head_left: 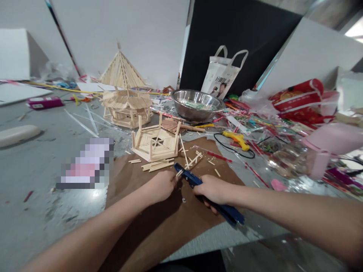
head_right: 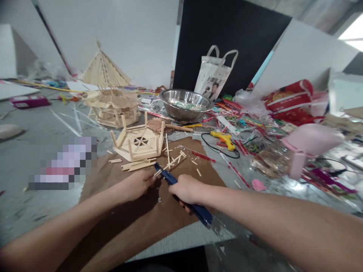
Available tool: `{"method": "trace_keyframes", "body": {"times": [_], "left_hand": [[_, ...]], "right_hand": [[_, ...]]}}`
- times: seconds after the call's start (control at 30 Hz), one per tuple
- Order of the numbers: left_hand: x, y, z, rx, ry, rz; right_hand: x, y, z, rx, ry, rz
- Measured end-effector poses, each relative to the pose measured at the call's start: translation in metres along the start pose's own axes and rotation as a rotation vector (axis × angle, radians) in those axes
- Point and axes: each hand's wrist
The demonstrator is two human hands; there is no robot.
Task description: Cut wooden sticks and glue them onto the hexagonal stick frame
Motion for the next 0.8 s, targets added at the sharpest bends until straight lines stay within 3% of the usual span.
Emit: {"method": "trace_keyframes", "body": {"times": [0.1, 0.33, 0.5, 0.67, 0.8], "left_hand": [[-0.0032, 0.0025, -0.0004, 0.033, 0.035, 0.073], [-0.0080, 0.0086, -0.0004, 0.188, -0.205, 0.463], [-0.0071, 0.0084, -0.0007, 0.171, -0.188, 0.443], [-0.0021, 0.0038, -0.0006, 0.079, -0.130, 0.242], [-0.0007, 0.0016, 0.0006, 0.070, -0.076, 0.183]], "right_hand": [[0.0001, 0.0001, 0.0002, 0.001, -0.011, 0.005], [-0.0010, 0.0003, 0.0033, 0.013, -0.025, -0.008], [0.0039, 0.0016, 0.0013, 0.035, -0.060, -0.022], [0.0045, 0.0018, 0.0007, 0.044, -0.052, -0.011], [0.0001, 0.0007, 0.0034, 0.046, -0.061, 0.014]]}}
Point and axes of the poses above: each hand's wrist, its own z-axis towards the middle knuckle, its own y-axis out of the back of the hand, x = y × z, and after that the axes turned 2 degrees about -y, right-handed
